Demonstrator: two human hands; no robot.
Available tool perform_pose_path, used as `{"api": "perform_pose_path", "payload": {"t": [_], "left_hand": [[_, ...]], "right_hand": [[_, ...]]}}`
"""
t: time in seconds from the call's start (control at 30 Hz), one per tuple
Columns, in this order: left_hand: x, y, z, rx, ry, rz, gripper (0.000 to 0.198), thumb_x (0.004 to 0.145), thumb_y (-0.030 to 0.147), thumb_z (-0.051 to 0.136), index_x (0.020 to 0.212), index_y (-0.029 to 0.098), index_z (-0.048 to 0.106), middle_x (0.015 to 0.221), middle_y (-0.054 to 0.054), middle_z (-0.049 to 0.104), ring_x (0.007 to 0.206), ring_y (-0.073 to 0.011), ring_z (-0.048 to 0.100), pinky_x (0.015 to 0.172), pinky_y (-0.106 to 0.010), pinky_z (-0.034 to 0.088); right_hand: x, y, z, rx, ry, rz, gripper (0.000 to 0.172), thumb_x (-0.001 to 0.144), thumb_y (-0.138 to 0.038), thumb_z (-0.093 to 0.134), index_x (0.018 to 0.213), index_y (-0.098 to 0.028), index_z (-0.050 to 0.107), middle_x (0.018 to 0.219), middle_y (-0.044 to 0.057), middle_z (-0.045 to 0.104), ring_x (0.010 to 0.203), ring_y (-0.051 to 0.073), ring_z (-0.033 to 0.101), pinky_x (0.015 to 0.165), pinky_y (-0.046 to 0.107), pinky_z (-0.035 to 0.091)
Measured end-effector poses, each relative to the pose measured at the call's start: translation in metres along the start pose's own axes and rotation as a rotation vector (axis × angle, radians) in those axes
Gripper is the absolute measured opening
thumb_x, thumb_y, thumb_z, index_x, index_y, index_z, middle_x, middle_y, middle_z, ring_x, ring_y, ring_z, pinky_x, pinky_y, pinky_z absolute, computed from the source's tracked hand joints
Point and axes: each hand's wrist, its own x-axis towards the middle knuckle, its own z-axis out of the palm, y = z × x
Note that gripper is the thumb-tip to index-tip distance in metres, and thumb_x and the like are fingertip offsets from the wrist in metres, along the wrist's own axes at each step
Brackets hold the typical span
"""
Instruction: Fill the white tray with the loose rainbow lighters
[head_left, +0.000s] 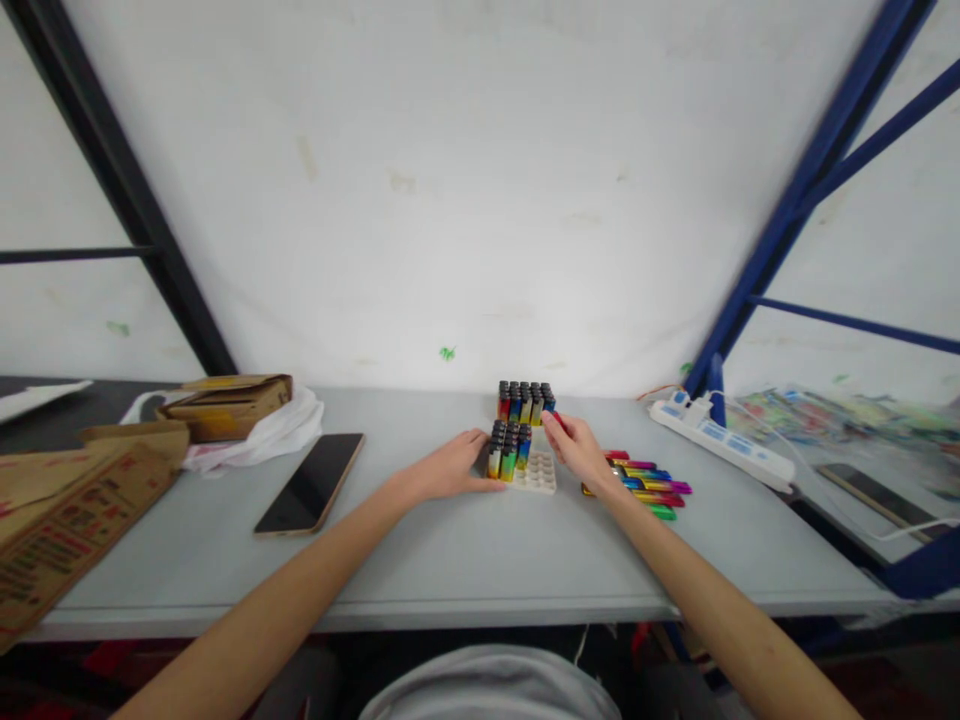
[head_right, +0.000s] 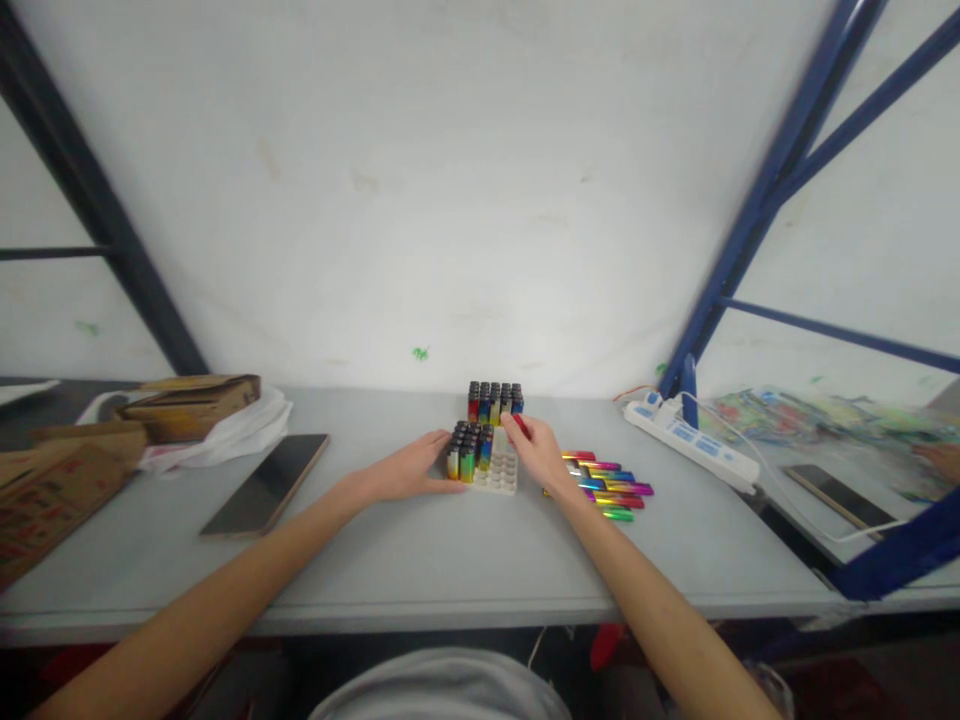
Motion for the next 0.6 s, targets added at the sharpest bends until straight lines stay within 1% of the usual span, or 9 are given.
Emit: {"api": "perform_pose_path", "payload": {"t": [0.07,0.17,0.23,0.33,0.4,0.6], "left_hand": [[0.0000,0.0005,-0.0002,0.002,-0.003,-0.013,0.066,0.084,0.060,0.082,0.131,0.017,0.064,0.137,-0.016,0.068,0.130,-0.0377,0.061,0.116,-0.047,0.047],[0.0003,0.0002,-0.0001,-0.003,0.000,-0.018,0.066,0.083,0.059,0.083,0.130,0.017,0.065,0.136,-0.016,0.068,0.130,-0.0381,0.061,0.115,-0.047,0.048],[0.0002,-0.0004,0.0001,-0.002,0.001,-0.011,0.065,0.083,0.060,0.083,0.130,0.018,0.064,0.136,-0.016,0.068,0.129,-0.0377,0.062,0.115,-0.048,0.048],[-0.0001,-0.0012,0.0004,0.000,0.002,-0.003,0.066,0.084,0.060,0.082,0.131,0.019,0.064,0.137,-0.016,0.067,0.129,-0.0372,0.062,0.115,-0.048,0.048],[-0.0003,-0.0015,0.0007,-0.001,0.004,-0.003,0.066,0.084,0.060,0.082,0.132,0.018,0.064,0.136,-0.016,0.067,0.129,-0.0374,0.061,0.116,-0.048,0.048],[0.0000,-0.0027,0.0018,0.008,0.018,0.013,0.067,0.085,0.061,0.081,0.133,0.018,0.064,0.135,-0.016,0.068,0.127,-0.0368,0.062,0.114,-0.048,0.049]], "right_hand": [[-0.0016,0.0003,0.0026,-0.101,0.050,-0.013,0.061,0.090,-0.077,0.056,0.062,-0.024,0.043,0.055,-0.004,0.038,0.054,0.012,0.034,0.049,0.028,0.026],[-0.0028,-0.0007,0.0047,-0.183,0.131,-0.029,0.055,0.087,-0.067,0.054,0.055,-0.025,0.041,0.052,-0.003,0.037,0.054,0.013,0.033,0.051,0.029,0.024],[-0.0029,-0.0021,0.0053,-0.197,0.162,-0.038,0.049,0.084,-0.062,0.051,0.054,-0.025,0.040,0.052,-0.003,0.036,0.055,0.013,0.033,0.052,0.029,0.024],[-0.0025,-0.0045,0.0057,-0.209,0.169,-0.042,0.042,0.082,-0.056,0.048,0.054,-0.025,0.040,0.053,-0.003,0.036,0.055,0.013,0.034,0.053,0.029,0.024],[-0.0023,-0.0059,0.0058,-0.219,0.162,-0.045,0.043,0.083,-0.056,0.048,0.056,-0.025,0.041,0.054,-0.003,0.037,0.055,0.013,0.035,0.054,0.029,0.025],[-0.0032,-0.0051,0.0071,-0.264,0.115,-0.086,0.054,0.088,-0.067,0.050,0.057,-0.024,0.041,0.056,-0.003,0.036,0.058,0.013,0.034,0.056,0.029,0.025]]}}
